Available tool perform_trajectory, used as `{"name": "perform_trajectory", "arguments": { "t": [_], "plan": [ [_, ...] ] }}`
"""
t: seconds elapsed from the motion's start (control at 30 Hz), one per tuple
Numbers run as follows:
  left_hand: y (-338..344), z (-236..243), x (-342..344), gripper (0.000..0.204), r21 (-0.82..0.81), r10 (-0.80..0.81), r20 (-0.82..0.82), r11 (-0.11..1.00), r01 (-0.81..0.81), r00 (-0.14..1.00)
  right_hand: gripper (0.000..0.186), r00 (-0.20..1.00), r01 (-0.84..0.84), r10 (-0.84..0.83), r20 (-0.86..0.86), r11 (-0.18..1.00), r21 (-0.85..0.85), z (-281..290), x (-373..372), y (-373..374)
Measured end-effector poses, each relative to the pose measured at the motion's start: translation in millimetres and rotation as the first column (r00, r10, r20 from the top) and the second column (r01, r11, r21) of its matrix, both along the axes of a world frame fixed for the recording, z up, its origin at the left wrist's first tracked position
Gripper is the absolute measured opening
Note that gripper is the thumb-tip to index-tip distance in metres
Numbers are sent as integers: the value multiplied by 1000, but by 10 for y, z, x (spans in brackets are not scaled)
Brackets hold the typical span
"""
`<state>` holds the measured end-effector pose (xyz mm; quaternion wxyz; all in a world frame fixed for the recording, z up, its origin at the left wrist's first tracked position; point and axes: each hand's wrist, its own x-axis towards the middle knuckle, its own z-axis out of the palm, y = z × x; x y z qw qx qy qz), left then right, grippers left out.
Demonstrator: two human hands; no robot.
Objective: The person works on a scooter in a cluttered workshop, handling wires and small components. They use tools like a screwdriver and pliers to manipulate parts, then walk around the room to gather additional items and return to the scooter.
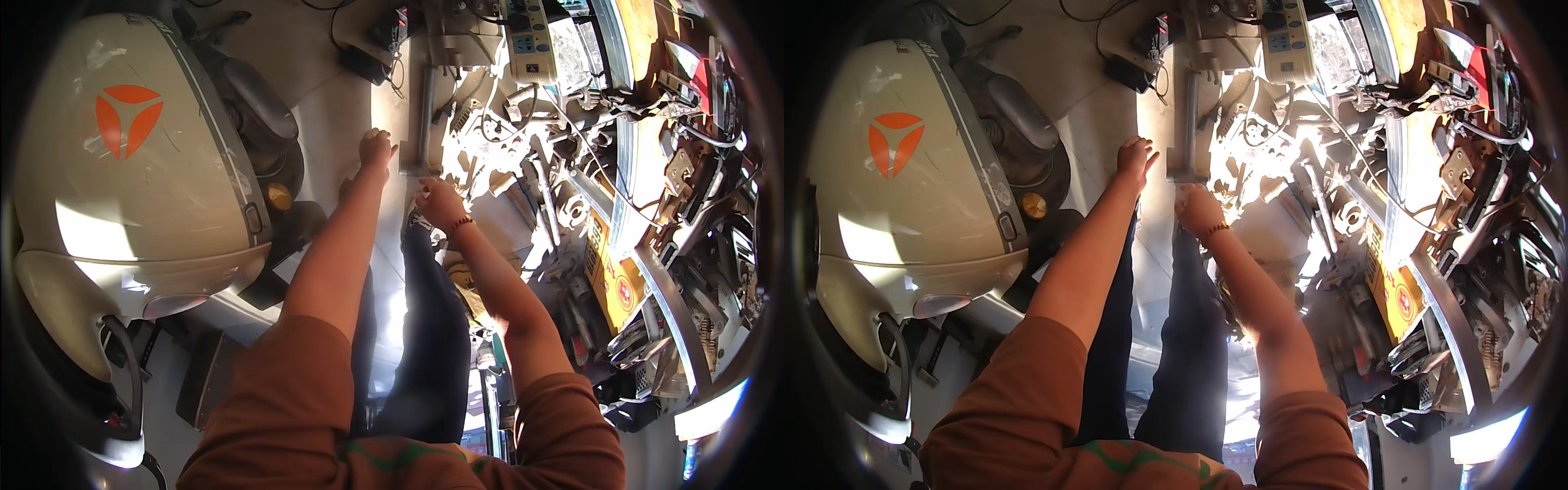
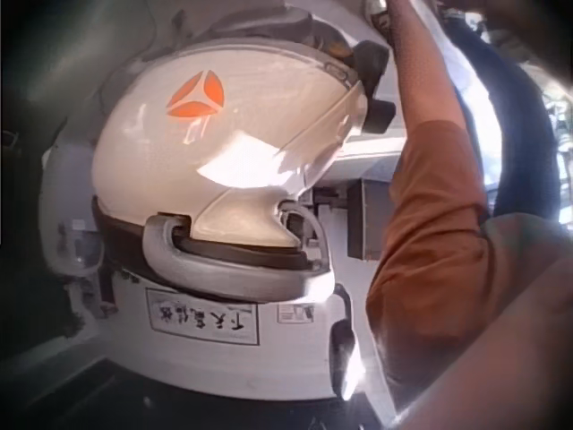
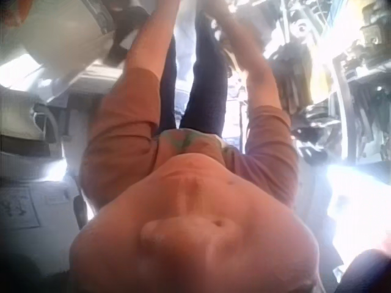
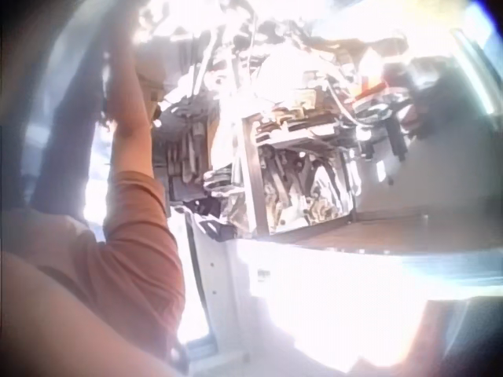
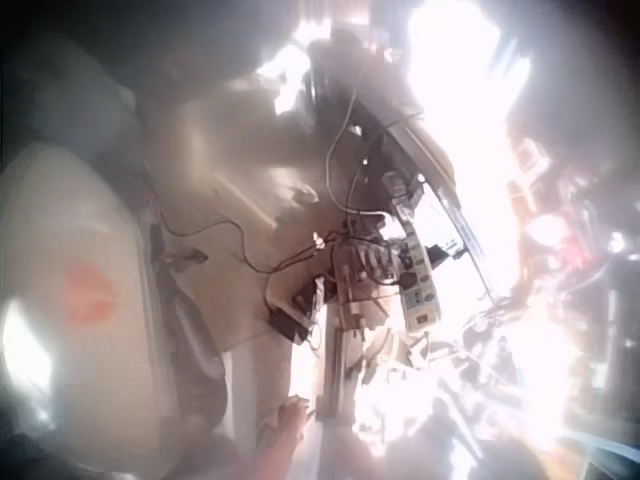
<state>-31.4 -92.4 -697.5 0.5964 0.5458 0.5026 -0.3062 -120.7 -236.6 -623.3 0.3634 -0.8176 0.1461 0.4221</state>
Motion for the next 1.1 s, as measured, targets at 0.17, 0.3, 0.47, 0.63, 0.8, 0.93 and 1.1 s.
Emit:
{"name": "perform_trajectory", "arguments": {
  "t": [0.17, 0.3, 0.47, 0.63, 0.8, 0.93, 1.1],
  "plan": [
    [-56, 705, -1093, 13, -151, -232, -24, 963, 225, 973, 24, 989, 95, -108, 105, 988, 120, 799, -118, 58],
    [5, 1549, -1702, 19, -183, -256, -52, 953, 243, 965, 24, 984, 84, -101, 149, 990, 113, 1407, -278, 59],
    [335, 2651, -1900, 26, -191, -308, -91, 939, 287, 947, 23, 964, 123, -145, 222, 986, 110, 2115, -598, -34],
    [828, 3383, -2169, 23, -99, -368, -39, 927, 363, 929, 25, 983, 72, -97, 158, 985, 158, 2905, -904, -142],
    [1132, 3740, -2293, 22, 126, -494, 120, 868, 481, 861, 23, 968, -31, 4, 252, 994, 105, 3004, -900, -227],
    [1319, 4145, -2447, 23, 186, -424, 202, 902, 391, 883, 25, 986, 118, -133, 99, 983, 142, 2732, -483, -176],
    [1906, 4575, -2621, 19, 197, -96, 133, 978, 68, 986, 38, 926, -27, -42, 376, 984, 176, 3099, 528, -26]
  ]
}}
